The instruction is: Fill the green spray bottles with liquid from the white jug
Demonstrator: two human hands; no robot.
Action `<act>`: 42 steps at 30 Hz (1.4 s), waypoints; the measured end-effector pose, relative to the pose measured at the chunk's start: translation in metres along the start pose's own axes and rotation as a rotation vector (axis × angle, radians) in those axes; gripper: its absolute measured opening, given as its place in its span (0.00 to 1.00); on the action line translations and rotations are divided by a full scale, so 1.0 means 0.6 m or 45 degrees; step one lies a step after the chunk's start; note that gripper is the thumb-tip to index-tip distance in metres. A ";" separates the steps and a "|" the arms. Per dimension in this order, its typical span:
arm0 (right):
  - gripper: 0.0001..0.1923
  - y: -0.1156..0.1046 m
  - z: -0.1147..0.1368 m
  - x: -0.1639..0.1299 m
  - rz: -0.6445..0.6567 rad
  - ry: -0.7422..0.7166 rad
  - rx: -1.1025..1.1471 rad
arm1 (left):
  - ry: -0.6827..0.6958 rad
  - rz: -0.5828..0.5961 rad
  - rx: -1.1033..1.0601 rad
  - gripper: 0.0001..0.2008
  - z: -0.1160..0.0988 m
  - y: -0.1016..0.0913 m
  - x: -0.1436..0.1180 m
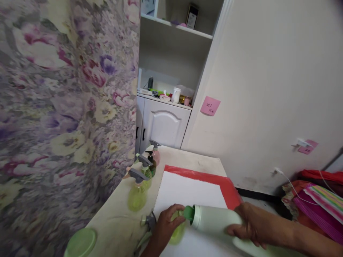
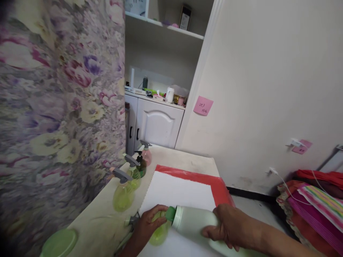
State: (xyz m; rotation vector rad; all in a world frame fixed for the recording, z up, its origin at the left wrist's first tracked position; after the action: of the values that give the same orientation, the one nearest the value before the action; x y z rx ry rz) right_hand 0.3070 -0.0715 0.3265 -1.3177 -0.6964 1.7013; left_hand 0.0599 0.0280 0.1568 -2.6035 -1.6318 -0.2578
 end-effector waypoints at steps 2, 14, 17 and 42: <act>0.29 -0.001 -0.001 -0.001 -0.009 -0.023 0.010 | 0.002 0.003 -0.001 0.11 0.001 0.000 0.001; 0.30 0.002 -0.009 0.006 -0.005 -0.038 0.001 | 0.003 0.016 -0.002 0.12 -0.003 0.001 -0.001; 0.31 0.002 -0.011 0.007 -0.002 -0.049 0.013 | 0.003 0.007 -0.005 0.12 0.000 0.001 0.000; 0.29 -0.003 0.001 0.003 -0.015 -0.023 -0.009 | -0.006 0.021 -0.008 0.12 -0.004 0.001 0.000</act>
State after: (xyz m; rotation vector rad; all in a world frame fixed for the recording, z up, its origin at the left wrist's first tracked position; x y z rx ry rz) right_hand 0.3070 -0.0688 0.3273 -1.3026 -0.7195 1.7047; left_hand 0.0603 0.0270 0.1589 -2.6226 -1.6132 -0.2571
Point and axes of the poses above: each hand's wrist, its own x-axis towards the middle knuckle, its own y-axis out of the palm, z = x × y, the point moved 2 cm from there along x, towards the middle knuckle, and after that the axes turned 11 degrees about -x, right-handed, at the moved point
